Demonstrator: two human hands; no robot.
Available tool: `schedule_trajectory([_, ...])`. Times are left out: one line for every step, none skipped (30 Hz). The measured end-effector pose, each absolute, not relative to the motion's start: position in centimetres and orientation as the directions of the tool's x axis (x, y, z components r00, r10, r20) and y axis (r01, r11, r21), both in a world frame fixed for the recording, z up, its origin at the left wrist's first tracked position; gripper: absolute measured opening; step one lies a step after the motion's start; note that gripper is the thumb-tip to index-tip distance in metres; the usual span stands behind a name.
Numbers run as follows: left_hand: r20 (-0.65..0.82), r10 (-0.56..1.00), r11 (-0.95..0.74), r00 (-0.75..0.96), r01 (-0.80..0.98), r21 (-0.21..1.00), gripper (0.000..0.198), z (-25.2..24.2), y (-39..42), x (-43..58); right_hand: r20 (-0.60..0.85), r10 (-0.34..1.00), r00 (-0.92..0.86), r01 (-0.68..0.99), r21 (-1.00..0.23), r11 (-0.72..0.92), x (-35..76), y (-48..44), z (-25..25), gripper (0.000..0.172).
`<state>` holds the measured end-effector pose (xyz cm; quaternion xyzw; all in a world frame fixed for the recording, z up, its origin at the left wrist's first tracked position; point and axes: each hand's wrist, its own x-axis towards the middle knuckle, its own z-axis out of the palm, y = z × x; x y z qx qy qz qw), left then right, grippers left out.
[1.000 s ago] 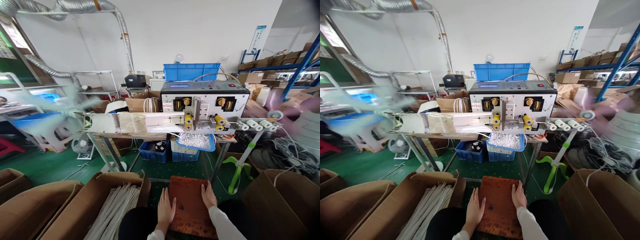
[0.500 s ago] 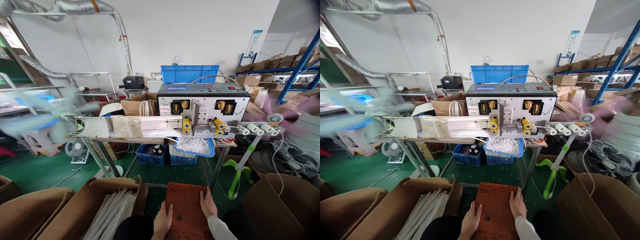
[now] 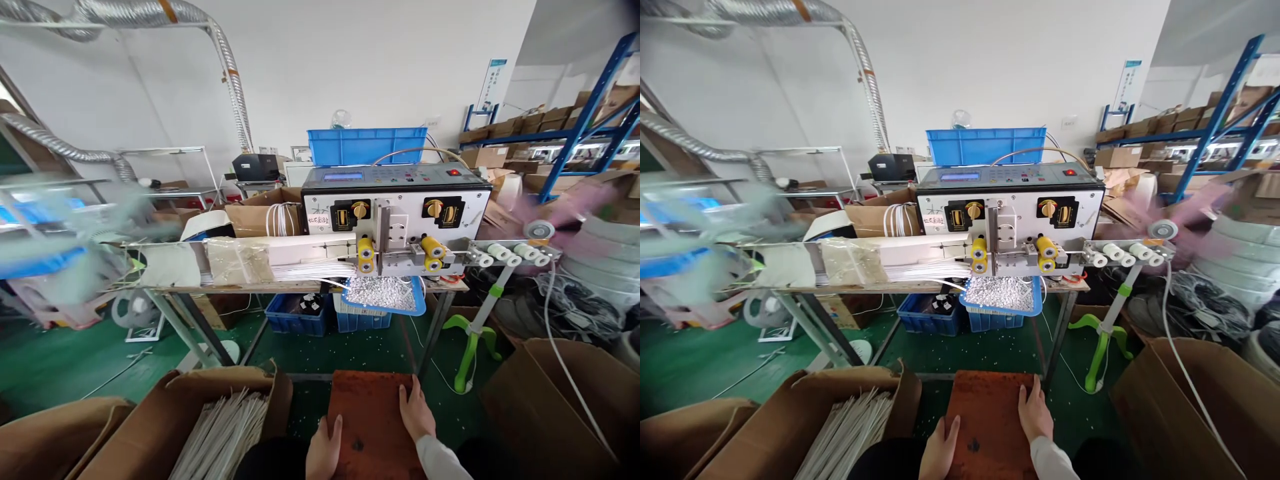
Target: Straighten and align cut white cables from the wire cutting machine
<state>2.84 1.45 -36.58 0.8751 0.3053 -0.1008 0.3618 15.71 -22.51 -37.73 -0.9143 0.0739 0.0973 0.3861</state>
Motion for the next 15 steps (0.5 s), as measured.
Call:
schedule_trajectory([-0.394,0.46,-0.552,0.796,0.604,0.574,0.067,-36.57,1.45,2.84,-0.233,-0.065,0.97,-0.211,-0.68,-0.703,15.66,-22.47,-37.68,0.076])
schedule_trajectory([-0.393,0.456,-0.553,0.798,0.6,0.578,0.067,-36.59,1.44,2.85,-0.236,-0.069,0.969,-0.214,-0.668,-0.713,15.6,-22.42,-37.63,0.075])
schedule_trajectory([-0.391,0.45,-0.554,0.803,0.595,0.583,0.067,-36.62,1.44,2.85,-0.24,-0.073,0.968,-0.218,-0.658,-0.721,15.57,-22.38,-37.59,0.074])
schedule_trajectory([-0.391,0.442,-0.551,0.807,0.589,0.591,0.066,-36.65,1.44,2.86,-0.241,-0.076,0.968,-0.22,-0.653,-0.725,15.55,-22.34,-37.58,0.074])
schedule_trajectory([-0.395,0.435,-0.546,0.809,0.586,0.599,0.066,-36.69,1.45,2.88,-0.24,-0.08,0.968,-0.221,-0.653,-0.725,15.55,-22.32,-37.63,0.074])
schedule_trajectory([-0.399,0.427,-0.54,0.812,0.582,0.608,0.065,-36.7,1.46,2.9,-0.237,-0.081,0.968,-0.221,-0.656,-0.722,15.58,-22.32,-37.71,0.074])
schedule_trajectory([-0.402,0.422,-0.534,0.813,0.581,0.614,0.065,-36.7,1.48,2.92,-0.235,-0.081,0.969,-0.22,-0.659,-0.72,15.62,-22.31,-37.83,0.074])
schedule_trajectory([-0.405,0.42,-0.533,0.812,0.582,0.615,0.065,-36.67,1.49,2.95,-0.233,-0.082,0.969,-0.219,-0.66,-0.719,15.68,-22.31,-37.96,0.074])
schedule_trajectory([-0.406,0.422,-0.535,0.811,0.584,0.61,0.065,-36.63,1.51,2.97,-0.234,-0.084,0.969,-0.221,-0.658,-0.72,15.73,-22.31,-38.09,0.073])
schedule_trajectory([-0.409,0.424,-0.54,0.808,0.588,0.602,0.066,-36.57,1.52,3.0,-0.238,-0.086,0.968,-0.225,-0.654,-0.723,15.77,-22.3,-38.19,0.073])
schedule_trajectory([-0.413,0.427,-0.545,0.804,0.594,0.592,0.067,-36.5,1.52,3.03,-0.244,-0.086,0.966,-0.229,-0.65,-0.725,15.8,-22.28,-38.25,0.073])
schedule_trajectory([-0.416,0.427,-0.548,0.803,0.596,0.587,0.068,-36.43,1.51,3.07,-0.248,-0.085,0.965,-0.231,-0.648,-0.726,15.81,-22.26,-38.27,0.072])
schedule_trajectory([-0.42,0.425,-0.55,0.802,0.597,0.583,0.068,-36.36,1.49,3.1,-0.252,-0.083,0.964,-0.232,-0.646,-0.727,15.8,-22.24,-38.26,0.072])
schedule_trajectory([-0.425,0.422,-0.552,0.801,0.599,0.581,0.068,-36.29,1.47,3.14,-0.256,-0.08,0.963,-0.232,-0.646,-0.727,15.78,-22.22,-38.21,0.072])
schedule_trajectory([-0.429,0.418,-0.553,0.801,0.599,0.58,0.068,-36.22,1.44,3.18,-0.26,-0.076,0.963,-0.232,-0.646,-0.727,15.75,-22.2,-38.15,0.072])
